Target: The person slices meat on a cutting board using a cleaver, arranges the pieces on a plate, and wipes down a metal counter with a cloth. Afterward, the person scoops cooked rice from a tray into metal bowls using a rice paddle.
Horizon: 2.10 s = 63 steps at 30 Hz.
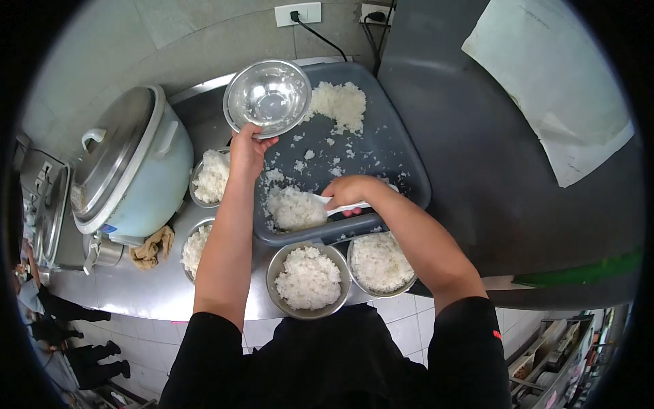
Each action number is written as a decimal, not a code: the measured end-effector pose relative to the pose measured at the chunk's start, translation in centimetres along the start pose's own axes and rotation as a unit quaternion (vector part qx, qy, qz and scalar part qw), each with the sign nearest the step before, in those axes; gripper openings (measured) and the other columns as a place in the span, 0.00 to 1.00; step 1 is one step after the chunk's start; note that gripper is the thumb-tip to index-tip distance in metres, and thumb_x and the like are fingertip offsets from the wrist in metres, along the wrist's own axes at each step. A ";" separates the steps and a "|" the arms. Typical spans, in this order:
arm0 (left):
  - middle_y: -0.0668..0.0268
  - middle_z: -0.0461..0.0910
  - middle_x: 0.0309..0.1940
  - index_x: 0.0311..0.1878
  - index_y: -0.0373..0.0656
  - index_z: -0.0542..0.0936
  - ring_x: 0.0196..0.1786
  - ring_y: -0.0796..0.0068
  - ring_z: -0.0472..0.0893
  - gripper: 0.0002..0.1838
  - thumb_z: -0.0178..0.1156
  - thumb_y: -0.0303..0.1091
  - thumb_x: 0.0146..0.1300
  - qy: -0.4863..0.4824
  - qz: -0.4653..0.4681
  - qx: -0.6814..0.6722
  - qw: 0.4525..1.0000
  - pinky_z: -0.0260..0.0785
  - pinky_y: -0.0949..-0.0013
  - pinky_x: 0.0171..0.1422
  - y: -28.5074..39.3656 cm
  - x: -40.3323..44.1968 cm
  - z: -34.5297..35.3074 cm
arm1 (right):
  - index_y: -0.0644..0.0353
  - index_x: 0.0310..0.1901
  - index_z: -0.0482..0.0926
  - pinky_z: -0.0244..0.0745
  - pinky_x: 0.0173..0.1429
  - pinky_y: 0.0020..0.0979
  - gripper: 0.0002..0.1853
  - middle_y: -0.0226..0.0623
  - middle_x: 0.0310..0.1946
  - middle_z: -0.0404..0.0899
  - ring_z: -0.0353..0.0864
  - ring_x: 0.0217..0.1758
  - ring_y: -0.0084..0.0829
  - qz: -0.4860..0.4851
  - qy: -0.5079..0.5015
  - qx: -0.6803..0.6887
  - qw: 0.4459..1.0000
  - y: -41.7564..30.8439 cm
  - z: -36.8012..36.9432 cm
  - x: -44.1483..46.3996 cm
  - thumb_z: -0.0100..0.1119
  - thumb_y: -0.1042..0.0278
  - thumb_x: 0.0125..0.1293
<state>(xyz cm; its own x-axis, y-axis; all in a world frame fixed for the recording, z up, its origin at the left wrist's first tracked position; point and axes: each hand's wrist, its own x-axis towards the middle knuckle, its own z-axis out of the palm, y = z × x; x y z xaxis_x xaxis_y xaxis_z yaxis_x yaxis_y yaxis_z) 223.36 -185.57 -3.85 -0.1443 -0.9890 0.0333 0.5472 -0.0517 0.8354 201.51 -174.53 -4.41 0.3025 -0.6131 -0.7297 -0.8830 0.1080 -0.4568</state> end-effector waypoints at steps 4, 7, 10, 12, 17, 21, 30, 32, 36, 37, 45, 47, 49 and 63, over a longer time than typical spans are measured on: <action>0.55 0.74 0.57 0.65 0.43 0.62 0.52 0.63 0.80 0.27 0.55 0.29 0.63 0.029 -0.006 0.011 1.000 0.77 0.57 0.48 -0.5 0.4 -0.1 | 0.49 0.63 0.78 0.72 0.27 0.30 0.23 0.33 0.26 0.83 0.75 0.19 0.23 -0.154 0.053 -0.043 0.986 2.5 1.2 2.3 0.60 0.54 0.69; 0.57 0.72 0.62 0.69 0.45 0.61 0.59 0.63 0.77 0.29 0.57 0.33 0.66 0.037 0.010 0.000 0.999 0.74 0.56 0.55 -0.4 0.1 0.5 | 0.51 0.61 0.79 0.71 0.26 0.28 0.21 0.32 0.24 0.81 0.73 0.18 0.21 -0.068 -0.018 0.061 0.996 0.5 0.1 -1.3 0.59 0.55 0.70; 0.57 0.68 0.68 0.76 0.47 0.56 0.67 0.63 0.73 0.33 0.56 0.37 0.71 0.028 0.022 -0.006 0.999 0.68 0.57 0.65 -0.5 0.2 0.4 | 0.54 0.59 0.79 0.69 0.24 0.27 0.21 0.30 0.23 0.79 0.74 0.19 0.20 -0.062 -0.038 0.102 0.992 0.9 -1.6 -3.6 0.60 0.52 0.69; 0.52 0.63 0.72 0.79 0.46 0.53 0.71 0.59 0.68 0.36 0.55 0.39 0.71 0.054 0.048 0.152 0.986 0.63 0.61 0.70 -1.6 0.8 -0.1 | 0.55 0.59 0.78 0.69 0.22 0.27 0.20 0.31 0.21 0.78 0.74 0.18 0.20 -0.068 -0.026 0.131 0.989 1.2 -3.2 -6.2 0.57 0.54 0.71; 0.53 0.74 0.64 0.78 0.50 0.55 0.57 0.58 0.82 0.30 0.48 0.42 0.77 0.005 -0.111 0.220 0.969 0.80 0.53 0.53 -1.5 -0.4 1.2 | 0.55 0.58 0.77 0.73 0.25 0.32 0.17 0.36 0.24 0.82 0.77 0.18 0.25 -0.035 0.206 0.115 0.971 -1.2 -7.3 -10.4 0.51 0.60 0.73; 0.51 0.75 0.59 0.71 0.47 0.58 0.51 0.52 0.84 0.24 0.45 0.45 0.78 -0.054 -0.171 0.133 0.975 0.84 0.45 0.44 -1.4 -0.7 1.1 | 0.49 0.67 0.72 0.79 0.33 0.33 0.23 0.38 0.29 0.83 0.80 0.22 0.29 0.058 0.382 -0.090 0.918 -3.5 -7.0 -9.0 0.51 0.63 0.71; 0.57 0.75 0.59 0.71 0.48 0.62 0.50 0.65 0.84 0.23 0.47 0.42 0.78 0.088 0.001 0.049 0.995 0.82 0.66 0.42 -0.5 -0.3 1.1 | 0.43 0.72 0.66 0.76 0.61 0.43 0.26 0.44 0.58 0.81 0.82 0.58 0.46 0.200 0.469 -0.008 0.861 3.8 -11.3 -1.5 0.44 0.64 0.72; 0.59 0.73 0.62 0.72 0.49 0.60 0.56 0.63 0.82 0.23 0.47 0.42 0.78 0.094 0.083 -0.014 0.992 0.82 0.60 0.49 -0.4 -0.1 0.9 | 0.46 0.73 0.65 0.77 0.59 0.43 0.28 0.46 0.56 0.82 0.84 0.55 0.48 0.205 0.492 -0.150 0.833 3.9 -12.3 0.4 0.42 0.69 0.71; 0.57 0.70 0.66 0.74 0.48 0.58 0.63 0.62 0.78 0.25 0.47 0.41 0.78 0.084 0.111 -0.026 0.990 0.79 0.57 0.58 -0.8 0.1 0.6 | 0.54 0.69 0.70 0.81 0.54 0.42 0.25 0.46 0.54 0.83 0.85 0.56 0.44 0.194 0.481 -0.247 0.819 4.0 -15.6 5.1 0.42 0.72 0.71; 0.57 0.70 0.66 0.74 0.48 0.58 0.63 0.62 0.78 0.25 0.47 0.41 0.78 0.087 0.107 -0.024 0.990 0.79 0.57 0.58 -0.8 0.4 0.4 | 0.58 0.65 0.73 0.82 0.51 0.41 0.22 0.43 0.54 0.84 0.86 0.55 0.42 0.183 0.482 -0.278 0.810 4.4 -16.1 6.6 0.44 0.70 0.71; 0.58 0.71 0.65 0.73 0.48 0.59 0.60 0.63 0.80 0.24 0.47 0.40 0.78 0.099 0.078 0.016 0.992 0.82 0.60 0.53 -0.1 -0.2 0.9 | 0.59 0.62 0.76 0.81 0.53 0.41 0.19 0.41 0.53 0.85 0.85 0.55 0.43 0.118 0.358 -0.334 0.864 -0.1 -9.8 4.3 0.49 0.68 0.70; 0.60 0.72 0.63 0.73 0.49 0.60 0.58 0.65 0.81 0.24 0.47 0.41 0.78 0.104 0.076 0.008 0.992 0.82 0.63 0.48 -0.3 0.1 0.7 | 0.56 0.62 0.76 0.80 0.56 0.42 0.20 0.42 0.53 0.84 0.84 0.57 0.44 0.090 0.321 -0.302 0.893 -3.2 -5.9 2.6 0.49 0.66 0.71; 0.60 0.73 0.63 0.73 0.50 0.60 0.57 0.65 0.81 0.24 0.47 0.41 0.78 0.101 0.077 0.014 0.992 0.82 0.64 0.47 -0.2 -0.1 0.7 | 0.51 0.63 0.76 0.79 0.57 0.43 0.19 0.42 0.54 0.83 0.83 0.57 0.45 0.035 0.266 -0.288 0.919 -6.1 -2.6 0.1 0.49 0.64 0.73; 0.55 0.72 0.62 0.75 0.46 0.60 0.58 0.65 0.79 0.27 0.48 0.41 0.76 0.090 0.081 0.055 0.991 0.79 0.66 0.48 -0.8 0.2 0.0 | 0.44 0.65 0.74 0.76 0.27 0.33 0.20 0.38 0.27 0.82 0.80 0.22 0.28 -0.001 0.037 -0.119 0.992 -4.3 -1.4 -3.5 0.48 0.60 0.73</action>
<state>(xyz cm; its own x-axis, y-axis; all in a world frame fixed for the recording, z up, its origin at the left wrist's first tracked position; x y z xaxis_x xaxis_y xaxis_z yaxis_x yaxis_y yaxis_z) 222.87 -185.75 -4.47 0.0926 -0.9923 0.0823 0.4569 0.1158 0.8820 203.72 -173.99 0.79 0.2855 -0.6698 -0.6855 -0.9446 -0.0757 -0.3194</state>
